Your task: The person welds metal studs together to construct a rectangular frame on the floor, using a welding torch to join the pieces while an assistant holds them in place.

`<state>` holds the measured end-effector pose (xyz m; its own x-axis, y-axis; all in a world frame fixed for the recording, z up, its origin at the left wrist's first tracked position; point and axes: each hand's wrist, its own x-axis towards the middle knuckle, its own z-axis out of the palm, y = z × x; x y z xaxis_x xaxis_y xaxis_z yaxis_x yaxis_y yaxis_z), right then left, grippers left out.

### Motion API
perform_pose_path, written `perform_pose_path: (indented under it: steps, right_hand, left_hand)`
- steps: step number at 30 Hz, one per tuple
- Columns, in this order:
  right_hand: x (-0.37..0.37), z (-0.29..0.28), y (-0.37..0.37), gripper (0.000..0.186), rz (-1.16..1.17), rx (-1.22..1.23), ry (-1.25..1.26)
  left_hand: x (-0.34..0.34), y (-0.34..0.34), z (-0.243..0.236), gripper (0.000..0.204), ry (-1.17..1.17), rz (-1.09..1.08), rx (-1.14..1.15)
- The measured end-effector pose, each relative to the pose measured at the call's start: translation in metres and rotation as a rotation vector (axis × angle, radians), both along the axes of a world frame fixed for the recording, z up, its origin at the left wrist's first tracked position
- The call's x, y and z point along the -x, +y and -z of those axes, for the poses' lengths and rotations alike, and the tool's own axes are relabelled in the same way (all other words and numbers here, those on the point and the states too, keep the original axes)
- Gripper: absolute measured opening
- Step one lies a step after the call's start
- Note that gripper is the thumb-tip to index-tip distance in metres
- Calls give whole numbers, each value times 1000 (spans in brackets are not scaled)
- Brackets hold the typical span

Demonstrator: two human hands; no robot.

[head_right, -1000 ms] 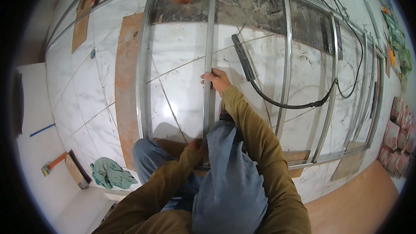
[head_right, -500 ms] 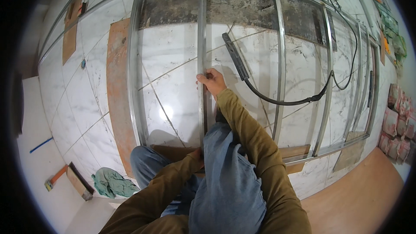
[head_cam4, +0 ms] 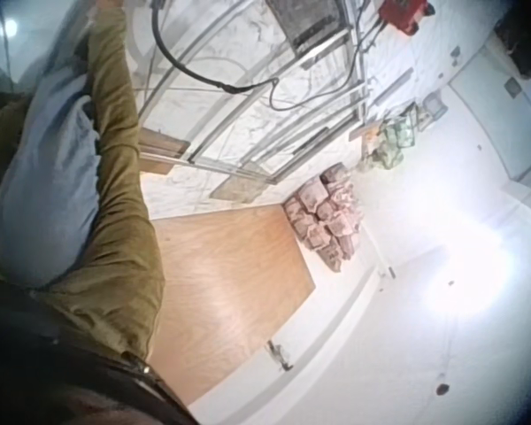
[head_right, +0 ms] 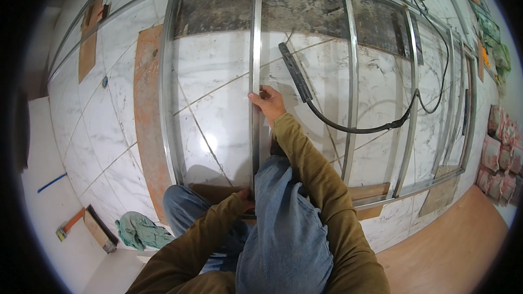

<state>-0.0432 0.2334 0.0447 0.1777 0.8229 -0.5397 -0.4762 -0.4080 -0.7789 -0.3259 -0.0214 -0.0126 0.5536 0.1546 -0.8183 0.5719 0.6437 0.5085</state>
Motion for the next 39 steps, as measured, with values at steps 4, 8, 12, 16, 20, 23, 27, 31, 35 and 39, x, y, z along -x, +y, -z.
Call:
perform_pose_path:
  steps: [4,8,12,16,20,23,27,31,35,39]
  right_hand:
    - [-3,4,3,27,-34,17,-18]
    - [4,-5,9,26,-38,20,0]
    - [-1,-1,5,28,-8,17,-40]
    - [-1,3,6,29,7,10,-47]
    - [8,-8,11,28,-2,22,-10]
    - [-2,2,9,32,-10,19,-1]
    - [-1,5,9,29,-31,31,-33]
    - [-6,5,8,38,-115,19,-107]
    - [8,-1,-31,50,-456,150,-331]
    - [19,26,-80,51,-439,-18,-447]
  left_hand:
    - [-3,-14,13,62,-61,-51,-125]
    - [2,-16,15,65,-65,-12,-137]
    - [-8,-6,1,66,-17,103,-98]
    - [-13,-2,-3,67,35,212,-101]
    - [-2,-12,12,63,-47,83,-76]
    - [-13,-7,9,62,-50,108,-74]
    - [-13,-3,7,61,-41,116,-65]
    - [-14,3,6,60,-41,133,-63]
    - [-4,3,1,59,-22,133,-54]
    - [-11,10,-1,58,-28,156,-57]
